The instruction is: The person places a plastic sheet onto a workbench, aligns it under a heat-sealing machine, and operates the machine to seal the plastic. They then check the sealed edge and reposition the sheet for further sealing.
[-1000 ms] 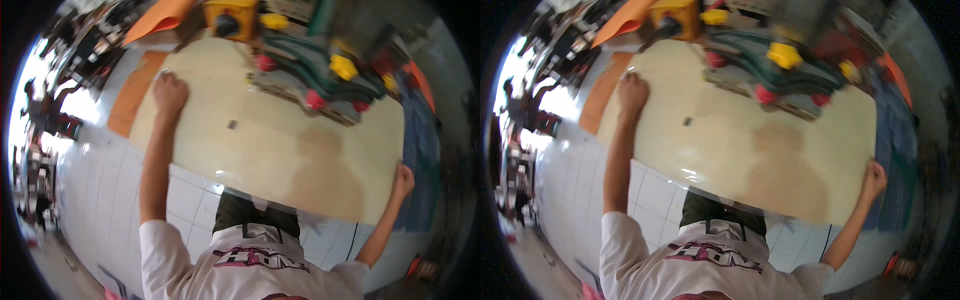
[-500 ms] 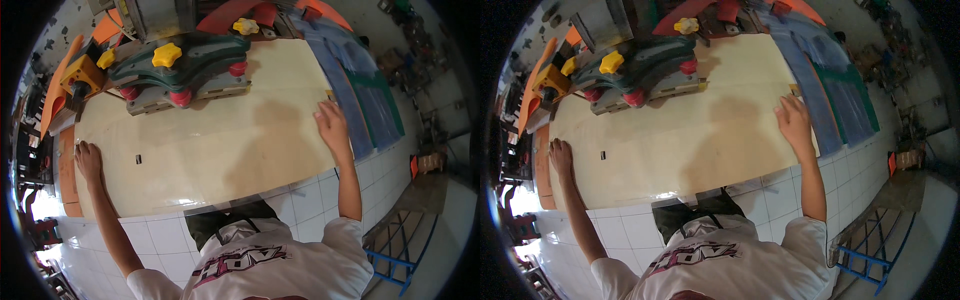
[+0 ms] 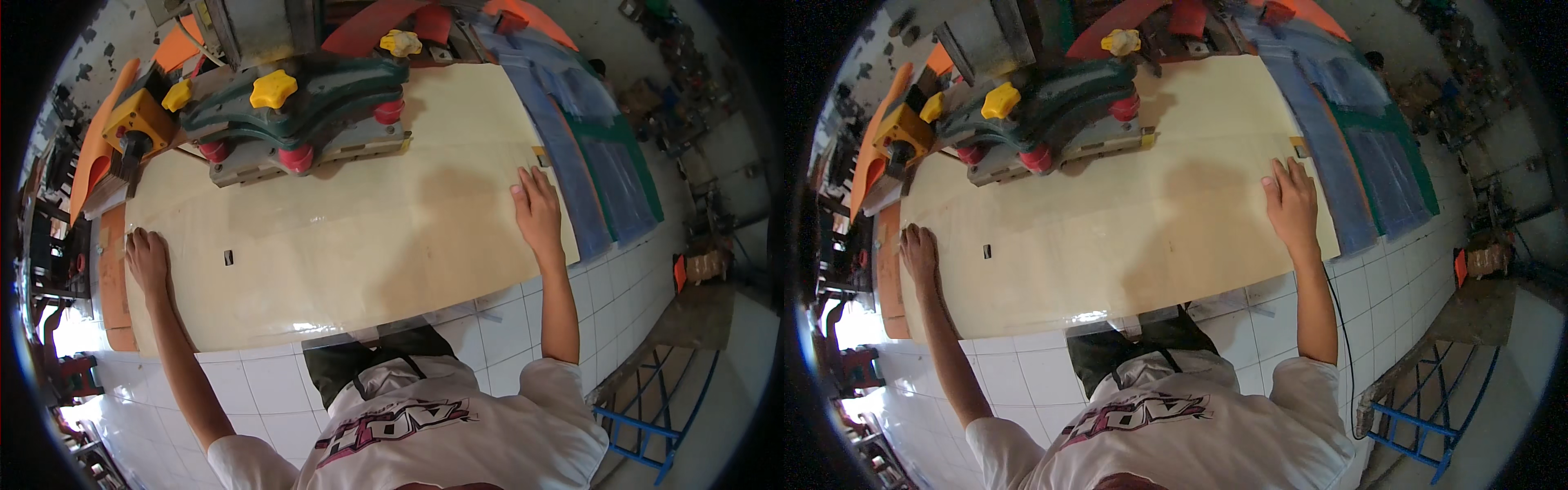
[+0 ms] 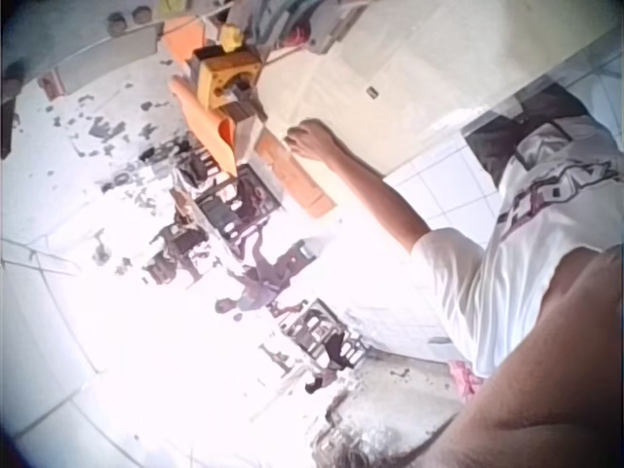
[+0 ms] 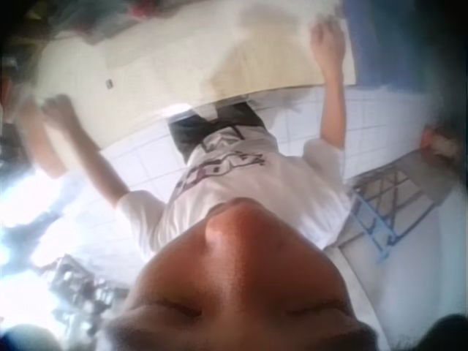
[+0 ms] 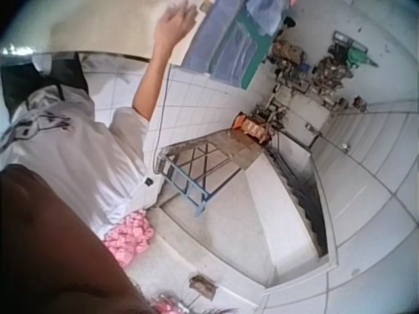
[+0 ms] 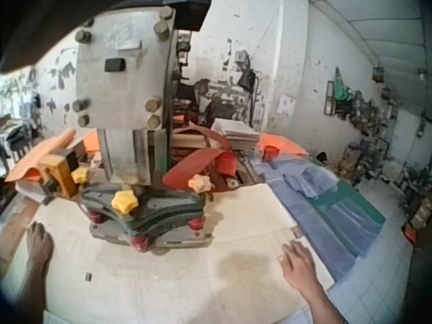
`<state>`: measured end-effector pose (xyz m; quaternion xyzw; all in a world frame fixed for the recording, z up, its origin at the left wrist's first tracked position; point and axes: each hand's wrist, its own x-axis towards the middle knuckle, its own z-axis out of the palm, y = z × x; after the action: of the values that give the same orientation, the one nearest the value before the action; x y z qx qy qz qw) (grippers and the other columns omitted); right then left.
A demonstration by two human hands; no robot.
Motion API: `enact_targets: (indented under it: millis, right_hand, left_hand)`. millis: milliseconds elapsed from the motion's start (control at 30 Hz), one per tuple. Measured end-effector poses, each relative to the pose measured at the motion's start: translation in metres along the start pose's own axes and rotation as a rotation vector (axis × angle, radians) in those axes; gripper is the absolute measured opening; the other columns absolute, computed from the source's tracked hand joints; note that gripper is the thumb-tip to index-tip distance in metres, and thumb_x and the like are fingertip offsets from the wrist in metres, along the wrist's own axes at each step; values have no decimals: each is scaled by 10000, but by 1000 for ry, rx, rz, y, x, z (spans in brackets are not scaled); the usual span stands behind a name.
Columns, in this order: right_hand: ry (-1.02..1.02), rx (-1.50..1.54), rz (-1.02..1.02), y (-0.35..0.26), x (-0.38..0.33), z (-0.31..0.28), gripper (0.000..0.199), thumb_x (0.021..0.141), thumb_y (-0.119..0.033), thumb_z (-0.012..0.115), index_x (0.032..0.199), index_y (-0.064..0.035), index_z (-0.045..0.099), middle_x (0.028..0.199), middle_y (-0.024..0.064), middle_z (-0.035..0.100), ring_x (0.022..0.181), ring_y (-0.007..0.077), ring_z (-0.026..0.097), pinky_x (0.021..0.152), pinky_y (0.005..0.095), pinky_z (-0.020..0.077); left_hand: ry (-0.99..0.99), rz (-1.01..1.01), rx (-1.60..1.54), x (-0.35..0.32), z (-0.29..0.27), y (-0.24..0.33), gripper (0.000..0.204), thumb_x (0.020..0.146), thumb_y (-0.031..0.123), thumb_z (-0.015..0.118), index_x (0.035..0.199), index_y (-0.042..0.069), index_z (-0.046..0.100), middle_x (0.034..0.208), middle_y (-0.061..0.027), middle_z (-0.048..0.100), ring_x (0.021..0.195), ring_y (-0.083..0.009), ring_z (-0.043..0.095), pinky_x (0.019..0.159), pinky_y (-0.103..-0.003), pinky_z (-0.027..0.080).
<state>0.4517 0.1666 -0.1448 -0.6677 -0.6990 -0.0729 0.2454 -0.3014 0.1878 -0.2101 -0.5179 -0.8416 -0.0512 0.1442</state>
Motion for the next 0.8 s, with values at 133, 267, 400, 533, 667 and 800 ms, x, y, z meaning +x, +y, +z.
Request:
enact_targets:
  millis: [133, 267, 400, 533, 667, 800]
  right_hand:
    - [28, 8, 1, 5, -1, 7, 413, 999, -317, 541, 1298, -44, 623, 1379, 253, 549, 1300, 422, 492, 1097, 533, 355]
    - [-1, -39, -17, 22, -4, 7, 437, 1013, -319, 512, 1364, -64, 567, 1405, 229, 533, 1326, 407, 473, 1097, 606, 311]
    - [-82, 39, 24, -6, 4, 4, 491, 1037, -340, 457, 1454, -83, 470, 1490, 216, 451, 1401, 380, 396, 1153, 623, 197]
    - [-176, 8, 12, -20, 30, -6, 560, 1044, -404, 412, 1489, -66, 432, 1540, 260, 370, 1454, 411, 306, 1183, 598, 143]
    - [-260, 64, -113, -30, 76, 11, 566, 1043, -414, 413, 1490, -68, 432, 1573, 234, 328, 1485, 397, 244, 1195, 584, 124]
    - [-362, 29, -170, -36, 105, 30, 606, 1038, -474, 380, 1508, -94, 417, 1609, 195, 278, 1513, 346, 191, 1209, 564, 62]
  left_hand:
    - [43, 6, 12, -1, 3, -3, 575, 950, 365, 415, 1415, 36, 495, 1497, -233, 427, 1391, -402, 375, 1144, -473, 304]
    - [14, -86, -264, -10, -32, 43, 526, 941, 331, 462, 1348, 8, 540, 1432, -261, 478, 1311, -441, 447, 1087, -508, 359]
    - [290, -29, -71, -9, -19, -9, 593, 955, 411, 524, 1390, 7, 514, 1474, -247, 449, 1357, -428, 411, 1148, -529, 256]
    - [205, 40, -227, -10, -49, 39, 590, 960, 396, 527, 1432, 46, 478, 1563, -180, 344, 1462, -337, 293, 1190, -551, 191]
    - [-42, 46, -145, 12, -56, 63, 650, 958, 450, 482, 1469, 52, 436, 1601, -163, 293, 1502, -304, 231, 1208, -556, 160]
    - [-66, -30, -199, 24, -43, 85, 713, 955, 477, 450, 1500, 22, 372, 1615, -161, 272, 1513, -301, 207, 1206, -593, 132]
